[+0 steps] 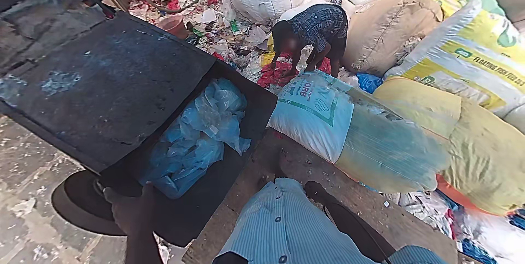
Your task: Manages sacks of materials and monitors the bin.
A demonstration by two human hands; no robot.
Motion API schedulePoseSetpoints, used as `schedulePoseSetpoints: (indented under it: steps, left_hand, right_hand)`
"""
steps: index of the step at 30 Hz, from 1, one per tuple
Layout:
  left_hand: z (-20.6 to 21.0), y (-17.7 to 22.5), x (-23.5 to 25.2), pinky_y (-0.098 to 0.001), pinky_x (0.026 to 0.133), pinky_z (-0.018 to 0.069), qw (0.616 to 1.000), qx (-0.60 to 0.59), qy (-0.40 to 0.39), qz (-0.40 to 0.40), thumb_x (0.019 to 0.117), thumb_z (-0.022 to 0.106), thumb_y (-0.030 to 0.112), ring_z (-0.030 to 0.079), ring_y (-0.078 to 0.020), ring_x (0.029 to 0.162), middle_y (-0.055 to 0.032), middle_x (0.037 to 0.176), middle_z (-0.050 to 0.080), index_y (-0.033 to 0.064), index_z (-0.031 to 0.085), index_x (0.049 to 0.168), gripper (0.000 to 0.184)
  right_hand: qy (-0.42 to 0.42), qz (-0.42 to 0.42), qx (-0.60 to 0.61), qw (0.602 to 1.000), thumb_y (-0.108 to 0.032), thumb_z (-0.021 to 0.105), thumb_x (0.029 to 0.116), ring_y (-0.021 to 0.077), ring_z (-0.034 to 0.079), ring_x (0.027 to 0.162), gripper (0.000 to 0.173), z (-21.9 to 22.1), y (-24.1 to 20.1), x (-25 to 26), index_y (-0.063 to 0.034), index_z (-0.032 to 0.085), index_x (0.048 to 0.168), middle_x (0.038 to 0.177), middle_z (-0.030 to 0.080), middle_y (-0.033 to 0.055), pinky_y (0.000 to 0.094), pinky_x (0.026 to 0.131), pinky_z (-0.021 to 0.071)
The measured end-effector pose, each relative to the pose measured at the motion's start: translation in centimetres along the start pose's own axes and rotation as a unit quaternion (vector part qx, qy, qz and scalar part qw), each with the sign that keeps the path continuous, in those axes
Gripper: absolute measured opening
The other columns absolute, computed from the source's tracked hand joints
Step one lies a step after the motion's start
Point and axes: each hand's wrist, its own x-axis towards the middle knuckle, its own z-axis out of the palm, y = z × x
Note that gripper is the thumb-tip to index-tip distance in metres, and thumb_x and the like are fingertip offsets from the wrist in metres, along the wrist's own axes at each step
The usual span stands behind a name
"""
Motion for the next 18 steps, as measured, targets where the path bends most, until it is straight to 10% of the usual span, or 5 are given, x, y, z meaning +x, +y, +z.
schedulePoseSetpoints:
  steps: [18]
  left_hand:
    - [-0.7,1.0,-0.7,-0.0658,0.108,0.0419,1.0,0.005,-0.01,-0.017,0.0946,0.071,0.039,0.051,-0.0501,0.135,-0.0338,0.147,0.047,0.0079,0.014,0.164,0.094]
  right_hand:
    - [0.001,0.001,0.021,1.0,-0.031,0.042,0.1089,0.0334,0.068,0.102,0.041,0.5,0.6,0.7,-0.0003,0.067,0.118,0.113,0.07,0.0207,0.0539,0.088,0.0512]
